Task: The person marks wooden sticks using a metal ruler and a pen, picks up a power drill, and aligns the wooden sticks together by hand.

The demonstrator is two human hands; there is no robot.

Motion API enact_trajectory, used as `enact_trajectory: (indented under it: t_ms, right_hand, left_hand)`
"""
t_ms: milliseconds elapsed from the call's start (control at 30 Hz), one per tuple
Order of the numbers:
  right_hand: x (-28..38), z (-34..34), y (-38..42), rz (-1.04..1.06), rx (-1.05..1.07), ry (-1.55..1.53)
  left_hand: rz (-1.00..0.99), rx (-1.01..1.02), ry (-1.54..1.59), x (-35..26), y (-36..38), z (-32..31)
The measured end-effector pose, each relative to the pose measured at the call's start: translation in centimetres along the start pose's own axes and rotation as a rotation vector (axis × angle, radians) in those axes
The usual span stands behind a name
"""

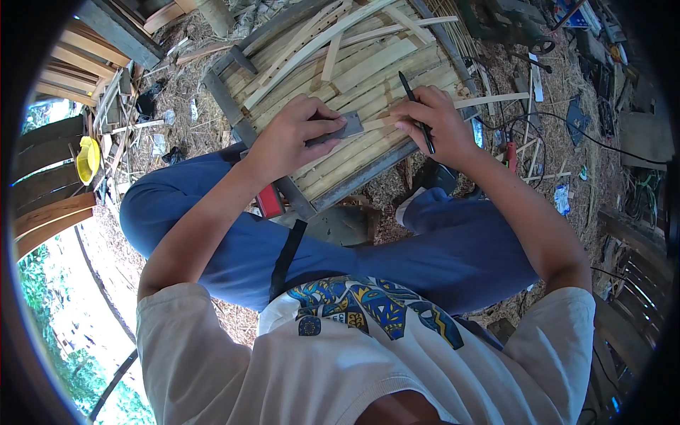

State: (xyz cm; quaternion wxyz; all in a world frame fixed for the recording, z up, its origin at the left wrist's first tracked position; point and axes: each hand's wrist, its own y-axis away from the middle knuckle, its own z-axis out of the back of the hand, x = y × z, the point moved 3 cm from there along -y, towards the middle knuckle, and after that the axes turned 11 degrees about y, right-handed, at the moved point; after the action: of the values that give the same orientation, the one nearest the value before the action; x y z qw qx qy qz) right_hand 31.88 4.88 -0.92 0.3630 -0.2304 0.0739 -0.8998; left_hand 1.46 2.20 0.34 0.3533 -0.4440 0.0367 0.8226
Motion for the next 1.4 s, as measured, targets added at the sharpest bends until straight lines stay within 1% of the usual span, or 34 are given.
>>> enact_trajectory:
  t_ms: [667, 867, 1067, 1167, 1400]
  right_hand:
    - [0.03, -0.14, 0.04, 0.017, -0.032, -0.002]
    - [0.09, -0.35, 0.14, 0.026, -0.08, -0.003]
    - [0.1, -0.4, 0.2, 0.004, -0.055, 0.001]
    - [0.03, -0.51, 0.18, 0.011, -0.068, -0.002]
    - [0.15, -0.31, 0.08, -0.005, -0.036, 0.003]
  left_hand:
    - [0.007, -0.003, -0.002, -0.22, -0.02, -0.02]
    - [0.004, 0.009, 0.001, -0.09, -0.08, -0.05]
    - [0.017, -0.007, 0.027, -0.32, -0.17, -0.06]
    - [0.036, 0.026, 0.009, -0.17, -0.07, -0.02]
    - [0.021, 0.01, 0.002, -0.55, -0.27, 0.03]
